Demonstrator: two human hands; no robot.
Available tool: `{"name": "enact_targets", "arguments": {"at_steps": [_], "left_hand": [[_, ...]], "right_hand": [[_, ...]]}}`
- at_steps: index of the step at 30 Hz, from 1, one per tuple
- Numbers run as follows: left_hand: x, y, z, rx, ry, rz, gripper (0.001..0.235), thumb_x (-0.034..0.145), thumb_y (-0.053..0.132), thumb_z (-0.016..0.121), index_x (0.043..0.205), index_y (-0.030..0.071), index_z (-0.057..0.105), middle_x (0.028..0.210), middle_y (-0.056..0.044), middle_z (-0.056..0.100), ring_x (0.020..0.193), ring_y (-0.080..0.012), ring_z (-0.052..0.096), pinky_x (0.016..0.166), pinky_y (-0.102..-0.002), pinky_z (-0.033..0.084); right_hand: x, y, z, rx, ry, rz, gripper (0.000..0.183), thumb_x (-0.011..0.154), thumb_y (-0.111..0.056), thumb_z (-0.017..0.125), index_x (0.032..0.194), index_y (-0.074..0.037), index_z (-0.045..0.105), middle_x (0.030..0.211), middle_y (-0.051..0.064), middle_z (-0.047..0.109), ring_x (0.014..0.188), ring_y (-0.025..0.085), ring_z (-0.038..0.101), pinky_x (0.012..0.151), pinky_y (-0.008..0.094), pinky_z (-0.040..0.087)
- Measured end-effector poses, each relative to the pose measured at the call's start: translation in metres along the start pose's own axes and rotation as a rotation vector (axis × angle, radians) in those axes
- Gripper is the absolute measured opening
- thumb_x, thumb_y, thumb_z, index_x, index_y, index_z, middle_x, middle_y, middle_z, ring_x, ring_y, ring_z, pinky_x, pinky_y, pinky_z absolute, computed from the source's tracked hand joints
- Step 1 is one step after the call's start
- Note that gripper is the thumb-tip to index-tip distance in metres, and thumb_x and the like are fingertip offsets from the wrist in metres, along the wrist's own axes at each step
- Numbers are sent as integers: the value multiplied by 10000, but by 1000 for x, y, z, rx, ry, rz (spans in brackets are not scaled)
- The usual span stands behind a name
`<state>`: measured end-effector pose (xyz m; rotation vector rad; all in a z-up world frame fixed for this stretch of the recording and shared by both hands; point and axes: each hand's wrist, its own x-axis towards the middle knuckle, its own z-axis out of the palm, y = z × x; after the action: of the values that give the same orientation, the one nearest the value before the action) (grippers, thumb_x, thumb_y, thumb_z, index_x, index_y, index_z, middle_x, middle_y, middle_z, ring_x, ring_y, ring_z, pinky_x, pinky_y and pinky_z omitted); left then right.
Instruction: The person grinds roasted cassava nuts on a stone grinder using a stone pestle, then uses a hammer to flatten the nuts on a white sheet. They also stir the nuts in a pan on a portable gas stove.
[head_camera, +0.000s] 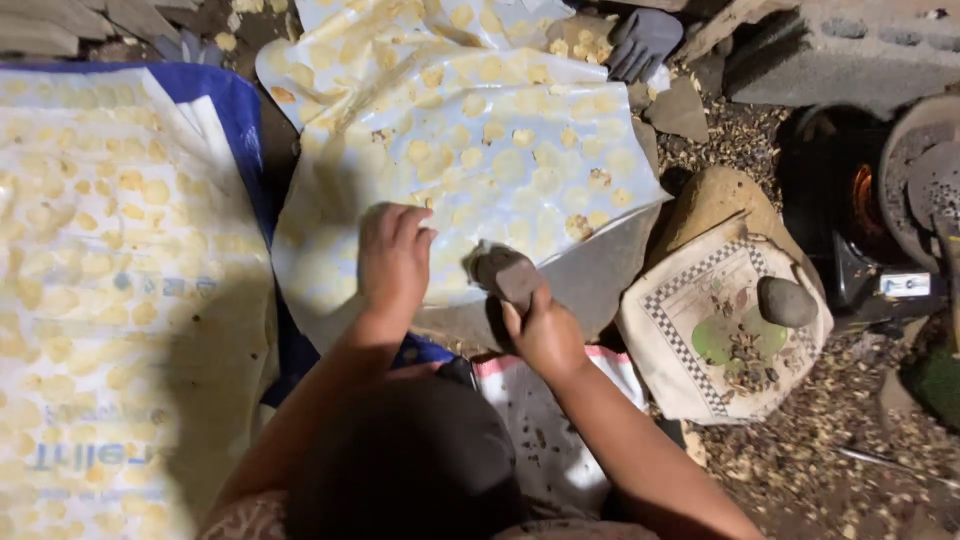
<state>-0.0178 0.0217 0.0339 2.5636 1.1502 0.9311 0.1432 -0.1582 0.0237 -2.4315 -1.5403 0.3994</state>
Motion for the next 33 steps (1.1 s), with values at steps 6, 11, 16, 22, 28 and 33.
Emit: {"name": "enact_targets", "arguments": {"at_steps": [6, 11, 16, 22, 28, 33], "left_hand": [[-3, -43, 22, -105, 38, 52, 152, 920, 157, 756, 1066, 146, 717, 979, -38, 630, 953, -282, 642, 830, -385, 550], [-2, -42, 20, -13, 70, 95, 138, 912, 109, 743, 1042, 153, 729, 963, -32, 609, 921, -257, 639, 787, -363, 570], [-12, -29, 33, -18, 24, 140, 133, 918, 87, 730, 1035, 141, 762, 953, -67, 619, 928, -279, 639, 792, -383, 556], [-37, 13, 49, -242, -278, 136, 382, 950, 87, 646, 1319, 38, 563, 985, -199, 664, 962, -392, 664, 826, -481, 562], [-7, 44, 7, -425, -358, 61, 349, 1008, 96, 575, 1290, -109, 551, 953, -229, 696, 967, -352, 651, 889, -402, 517], [15, 16, 5, -141, -47, 201, 230, 990, 5, 554, 1192, 24, 664, 1017, -162, 664, 968, -340, 646, 897, -466, 503]], "right_hand": [[30, 4, -42, 140, -275, 89, 598, 945, -538, 604, 1256, -31, 542, 886, 283, 731, 885, 487, 729, 747, 595, 585], [23, -23, -84, 130, -216, 237, 591, 919, -656, 594, 1121, -101, 570, 883, 275, 722, 910, 482, 724, 773, 582, 586], [7, -11, -31, 164, -226, 156, 521, 967, -511, 586, 1058, 1, 555, 841, 330, 712, 852, 521, 720, 751, 620, 579], [12, -24, -97, 412, -66, 289, 426, 933, -401, 687, 1034, 6, 613, 788, 335, 673, 841, 539, 685, 670, 615, 489], [8, -50, -143, 566, 436, -226, 243, 865, -156, 705, 973, 2, 554, 926, 230, 613, 920, 418, 633, 796, 429, 540], [-8, 8, 6, 93, -63, 274, 490, 839, -549, 725, 880, -63, 678, 739, 225, 700, 763, 444, 725, 629, 580, 580]]}}
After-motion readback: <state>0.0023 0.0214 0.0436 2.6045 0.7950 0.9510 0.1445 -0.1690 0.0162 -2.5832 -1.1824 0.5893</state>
